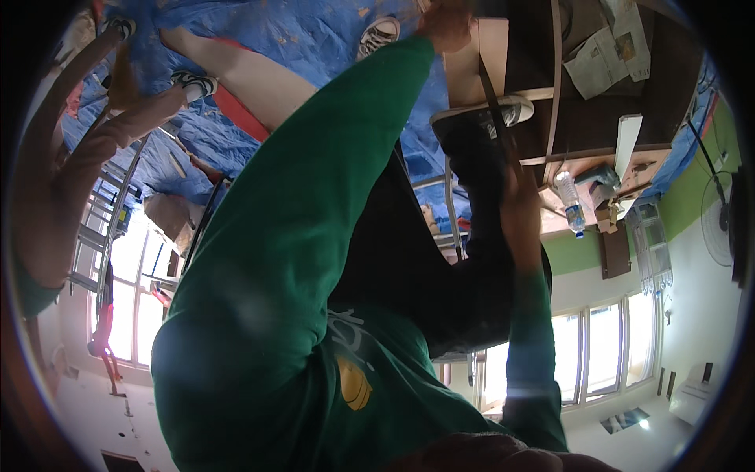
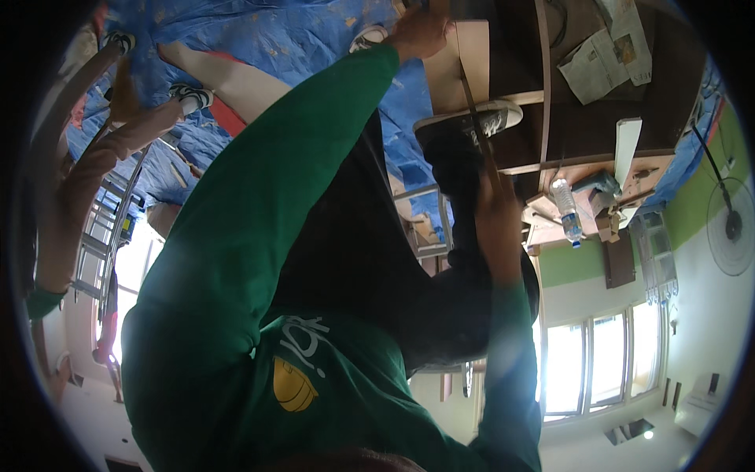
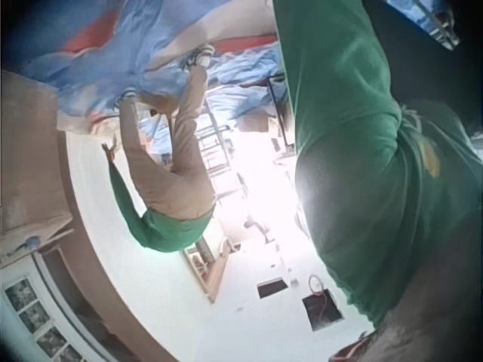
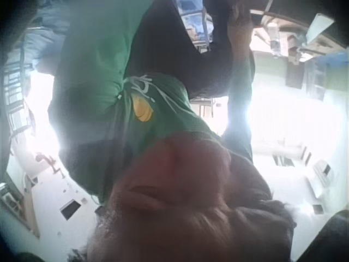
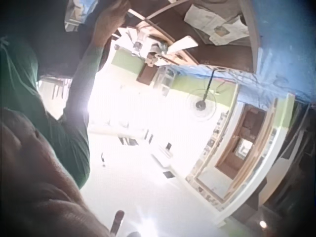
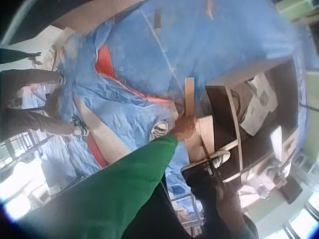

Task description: The person assembles a wooden shelving unit by hand, using a hammer to secure joints and a pencil to mark positions. They repeatedly lift and align wooden panels, then hammer them into place on a blue tarp-covered floor.

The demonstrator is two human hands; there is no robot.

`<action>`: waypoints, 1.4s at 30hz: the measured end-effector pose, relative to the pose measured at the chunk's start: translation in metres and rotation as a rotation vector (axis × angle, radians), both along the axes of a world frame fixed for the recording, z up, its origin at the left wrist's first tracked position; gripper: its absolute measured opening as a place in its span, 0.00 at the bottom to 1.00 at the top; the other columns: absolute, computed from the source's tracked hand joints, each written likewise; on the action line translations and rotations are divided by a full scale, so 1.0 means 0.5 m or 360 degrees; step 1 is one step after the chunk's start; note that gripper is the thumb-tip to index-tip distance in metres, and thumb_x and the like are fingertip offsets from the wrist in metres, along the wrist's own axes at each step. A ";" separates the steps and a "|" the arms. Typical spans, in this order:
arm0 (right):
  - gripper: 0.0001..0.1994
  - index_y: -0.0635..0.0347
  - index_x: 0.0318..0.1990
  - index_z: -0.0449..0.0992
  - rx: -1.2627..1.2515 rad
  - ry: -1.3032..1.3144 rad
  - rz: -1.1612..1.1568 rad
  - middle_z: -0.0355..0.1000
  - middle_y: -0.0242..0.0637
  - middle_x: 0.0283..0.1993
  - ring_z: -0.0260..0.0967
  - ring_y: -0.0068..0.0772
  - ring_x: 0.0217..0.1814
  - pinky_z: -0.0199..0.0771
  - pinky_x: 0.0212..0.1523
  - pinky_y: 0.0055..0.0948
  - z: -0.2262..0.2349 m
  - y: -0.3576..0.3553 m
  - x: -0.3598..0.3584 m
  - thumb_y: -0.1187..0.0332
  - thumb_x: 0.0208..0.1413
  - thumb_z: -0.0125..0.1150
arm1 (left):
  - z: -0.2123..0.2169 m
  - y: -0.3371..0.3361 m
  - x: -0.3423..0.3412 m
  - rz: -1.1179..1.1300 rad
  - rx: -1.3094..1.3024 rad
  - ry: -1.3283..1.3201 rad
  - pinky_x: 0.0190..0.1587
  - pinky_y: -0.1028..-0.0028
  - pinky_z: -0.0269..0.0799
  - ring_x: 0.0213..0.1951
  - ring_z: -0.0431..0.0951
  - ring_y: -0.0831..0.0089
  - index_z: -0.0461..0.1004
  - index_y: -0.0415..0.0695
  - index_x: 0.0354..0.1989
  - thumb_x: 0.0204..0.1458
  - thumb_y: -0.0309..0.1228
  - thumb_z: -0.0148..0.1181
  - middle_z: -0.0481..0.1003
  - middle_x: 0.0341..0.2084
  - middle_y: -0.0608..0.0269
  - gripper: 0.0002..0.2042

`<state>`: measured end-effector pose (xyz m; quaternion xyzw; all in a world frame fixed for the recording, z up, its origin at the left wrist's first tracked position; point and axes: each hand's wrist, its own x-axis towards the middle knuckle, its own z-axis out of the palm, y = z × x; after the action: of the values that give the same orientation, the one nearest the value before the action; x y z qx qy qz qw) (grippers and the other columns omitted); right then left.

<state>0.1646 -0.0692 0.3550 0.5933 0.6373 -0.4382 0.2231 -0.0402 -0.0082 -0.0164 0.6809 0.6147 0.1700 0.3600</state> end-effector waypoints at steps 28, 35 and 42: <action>0.23 0.60 0.53 0.76 0.0305 -0.0089 -0.0414 0.79 0.64 0.41 0.75 0.74 0.48 0.76 0.47 0.62 -0.236 0.029 -0.064 0.47 0.70 0.50 | -0.020 0.017 -0.013 -0.0862 0.0079 0.0328 0.67 0.36 0.58 0.54 0.76 0.33 0.83 0.30 0.39 0.53 0.34 0.54 0.79 0.42 0.33 0.18; 0.24 0.60 0.53 0.76 0.0312 -0.0110 -0.0401 0.79 0.64 0.40 0.75 0.74 0.45 0.77 0.44 0.63 -0.206 0.047 -0.093 0.46 0.71 0.50 | 0.010 0.057 0.004 -0.0270 -0.0067 0.0900 0.61 0.41 0.64 0.52 0.77 0.42 0.82 0.34 0.45 0.53 0.33 0.54 0.78 0.45 0.34 0.18; 0.23 0.60 0.52 0.76 0.0345 -0.0009 -0.0351 0.79 0.62 0.36 0.77 0.72 0.43 0.78 0.43 0.62 -0.226 0.051 -0.099 0.47 0.71 0.50 | -0.041 0.017 0.053 0.0688 0.0522 0.0709 0.67 0.42 0.58 0.64 0.68 0.45 0.70 0.35 0.64 0.60 0.37 0.55 0.70 0.63 0.38 0.26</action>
<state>0.1153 -0.0437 0.2419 0.6817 0.6112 -0.3869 0.1100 -0.0134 0.0005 -0.0369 0.6041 0.7727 0.1860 0.0584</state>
